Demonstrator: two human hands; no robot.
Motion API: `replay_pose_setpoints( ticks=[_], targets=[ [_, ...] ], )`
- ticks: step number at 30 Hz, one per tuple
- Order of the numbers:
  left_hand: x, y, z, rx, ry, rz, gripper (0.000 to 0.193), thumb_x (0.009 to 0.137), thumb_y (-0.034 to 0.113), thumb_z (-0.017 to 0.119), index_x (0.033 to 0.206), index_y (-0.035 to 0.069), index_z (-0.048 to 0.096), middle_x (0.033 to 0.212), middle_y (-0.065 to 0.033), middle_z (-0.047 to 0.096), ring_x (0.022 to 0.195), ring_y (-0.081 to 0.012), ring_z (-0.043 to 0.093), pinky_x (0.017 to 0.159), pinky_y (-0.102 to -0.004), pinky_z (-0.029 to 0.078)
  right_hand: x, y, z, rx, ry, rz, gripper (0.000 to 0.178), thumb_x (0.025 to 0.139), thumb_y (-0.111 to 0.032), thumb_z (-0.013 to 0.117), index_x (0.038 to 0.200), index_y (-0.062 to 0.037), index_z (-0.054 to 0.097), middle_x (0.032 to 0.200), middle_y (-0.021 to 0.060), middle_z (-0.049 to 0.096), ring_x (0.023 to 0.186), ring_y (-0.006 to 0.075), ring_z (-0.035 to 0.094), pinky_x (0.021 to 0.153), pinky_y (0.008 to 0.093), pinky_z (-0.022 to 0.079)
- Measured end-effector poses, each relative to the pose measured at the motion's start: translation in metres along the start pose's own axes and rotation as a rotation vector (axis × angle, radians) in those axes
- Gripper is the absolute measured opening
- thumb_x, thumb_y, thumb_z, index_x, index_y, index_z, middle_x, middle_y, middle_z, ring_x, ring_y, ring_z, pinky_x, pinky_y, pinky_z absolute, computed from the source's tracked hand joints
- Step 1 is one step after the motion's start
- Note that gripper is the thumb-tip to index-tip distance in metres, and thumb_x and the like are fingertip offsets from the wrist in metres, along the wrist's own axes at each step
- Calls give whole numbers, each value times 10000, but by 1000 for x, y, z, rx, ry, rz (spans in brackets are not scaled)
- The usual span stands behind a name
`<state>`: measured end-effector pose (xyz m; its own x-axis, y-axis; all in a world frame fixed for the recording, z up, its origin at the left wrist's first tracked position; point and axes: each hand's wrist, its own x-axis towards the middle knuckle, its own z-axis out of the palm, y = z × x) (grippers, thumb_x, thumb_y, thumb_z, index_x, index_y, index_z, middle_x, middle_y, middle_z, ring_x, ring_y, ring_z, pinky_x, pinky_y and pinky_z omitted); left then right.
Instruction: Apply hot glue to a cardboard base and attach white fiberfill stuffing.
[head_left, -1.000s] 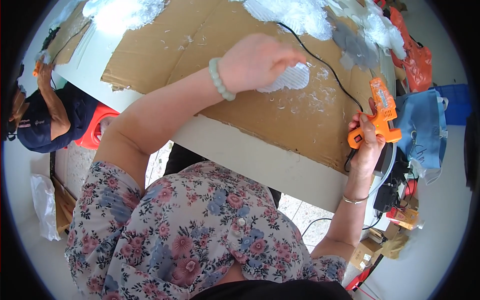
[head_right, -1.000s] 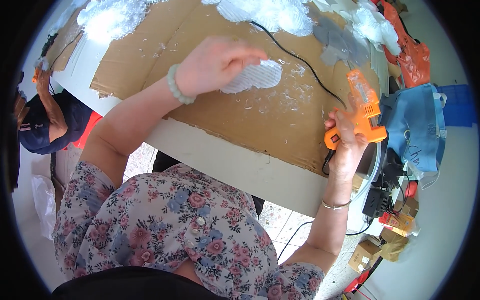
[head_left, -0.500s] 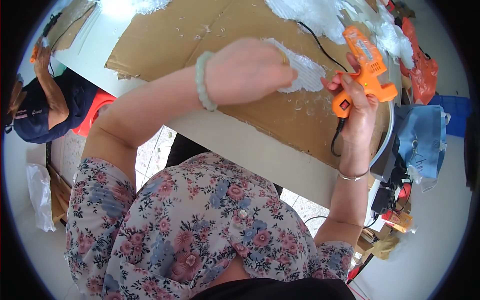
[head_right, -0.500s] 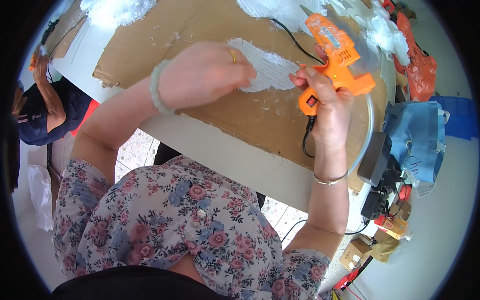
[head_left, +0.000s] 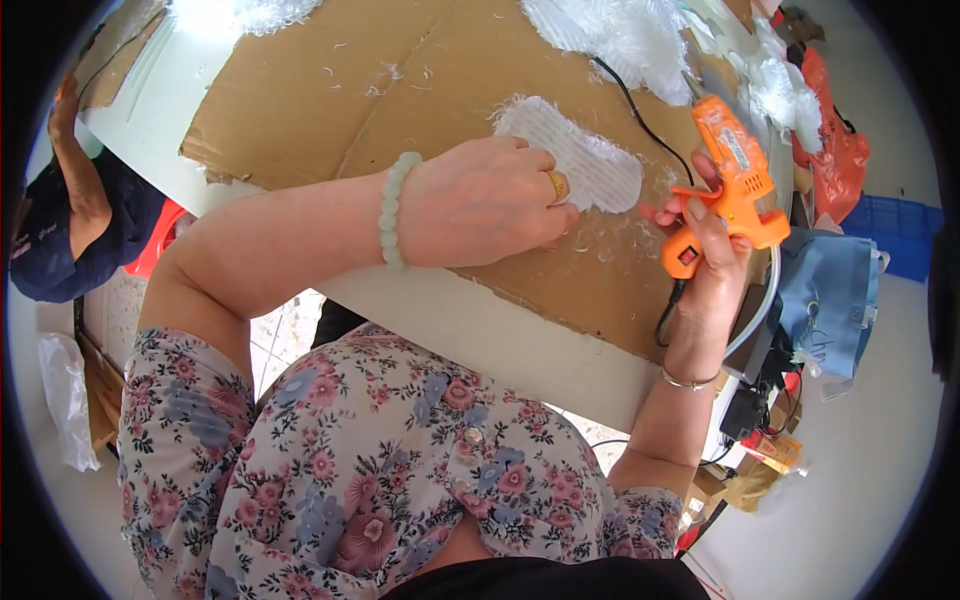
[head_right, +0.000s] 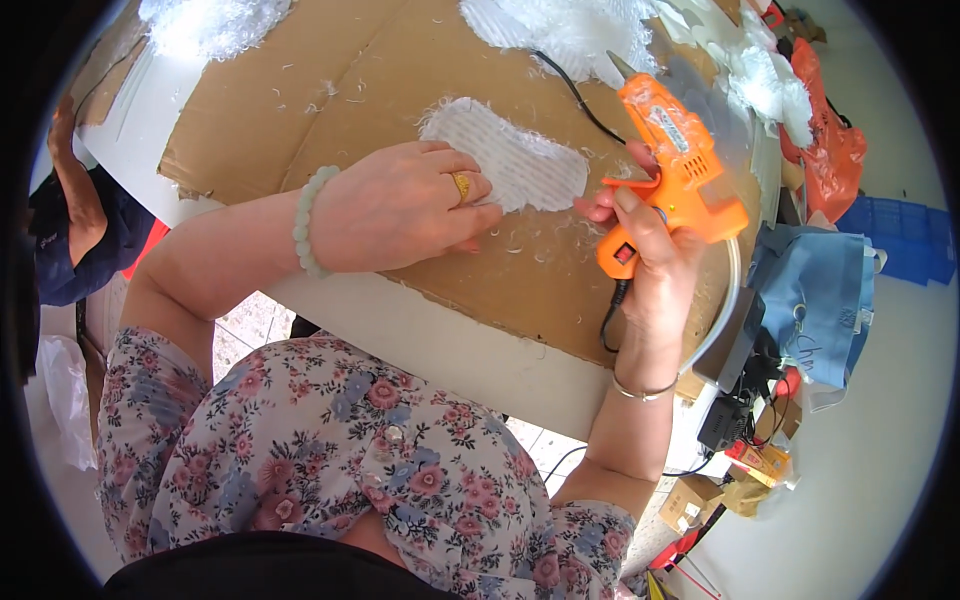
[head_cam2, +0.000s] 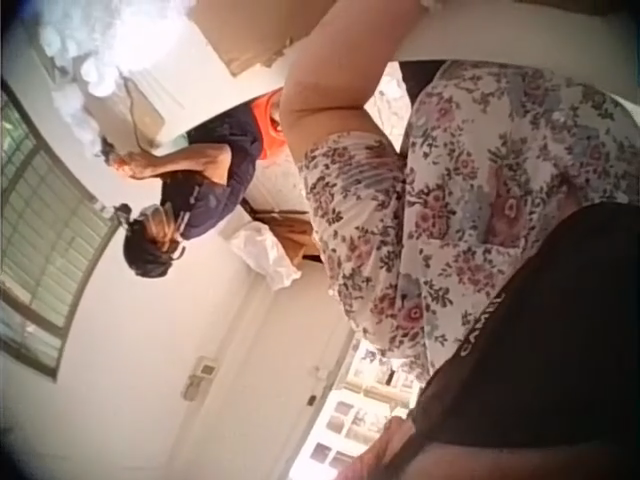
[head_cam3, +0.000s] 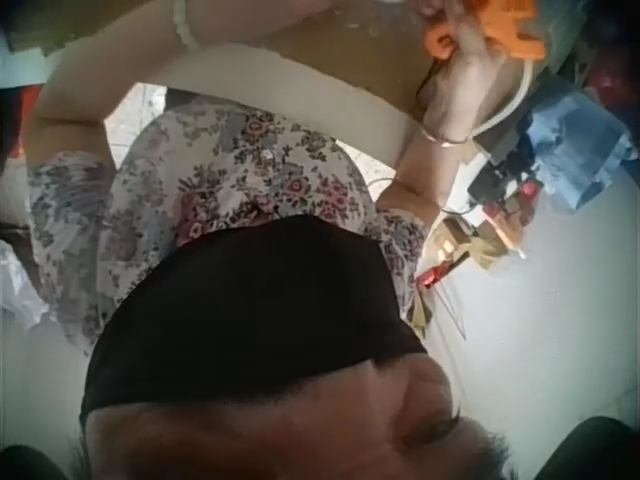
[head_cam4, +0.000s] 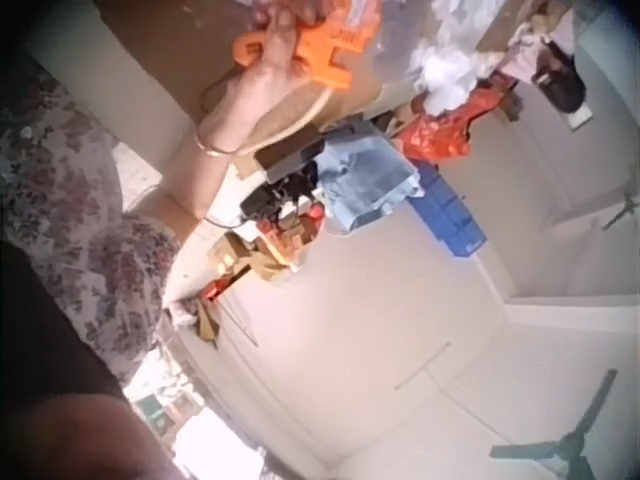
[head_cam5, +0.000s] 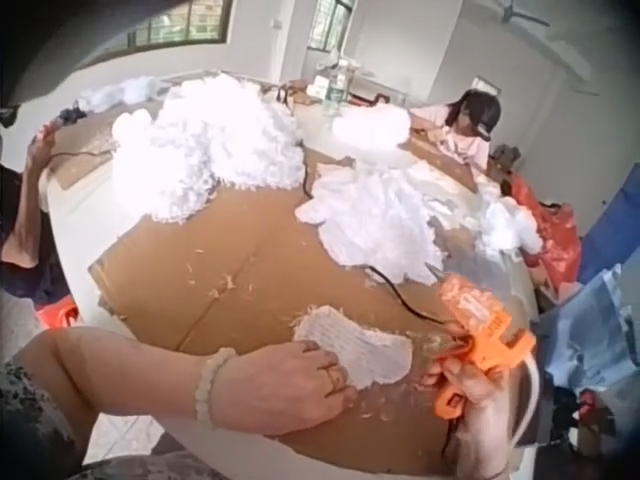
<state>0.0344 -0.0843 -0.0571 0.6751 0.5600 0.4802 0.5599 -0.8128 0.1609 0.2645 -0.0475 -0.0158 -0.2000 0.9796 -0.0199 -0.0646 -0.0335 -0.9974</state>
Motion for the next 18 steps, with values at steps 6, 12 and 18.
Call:
replay_pose_setpoints(
  ticks=[6,12,18],
  targets=[
    [-1,-1,-4,-68,-97,-62,282,695,201,670,922,68,568,904,-54,572,867,-217,556,763,-328,460,-22,-25,-33,-219,-68,38,319,808,-119,609,1083,19,528,882,96,603,748,165,601,613,316,544],
    [0,-8,2,-28,9,0,212,728,234,640,833,58,587,743,-50,574,801,-211,554,679,-327,465,-31,-16,-43,-497,-80,95,332,822,-175,643,1100,-25,540,930,73,619,813,146,594,654,279,499],
    [1,-10,4,-39,28,4,213,718,239,651,812,58,589,726,-45,573,803,-208,549,678,-322,461,-23,-15,-44,-644,-102,167,241,824,-205,653,984,-39,584,857,18,622,733,76,536,630,211,417]
  ],
)
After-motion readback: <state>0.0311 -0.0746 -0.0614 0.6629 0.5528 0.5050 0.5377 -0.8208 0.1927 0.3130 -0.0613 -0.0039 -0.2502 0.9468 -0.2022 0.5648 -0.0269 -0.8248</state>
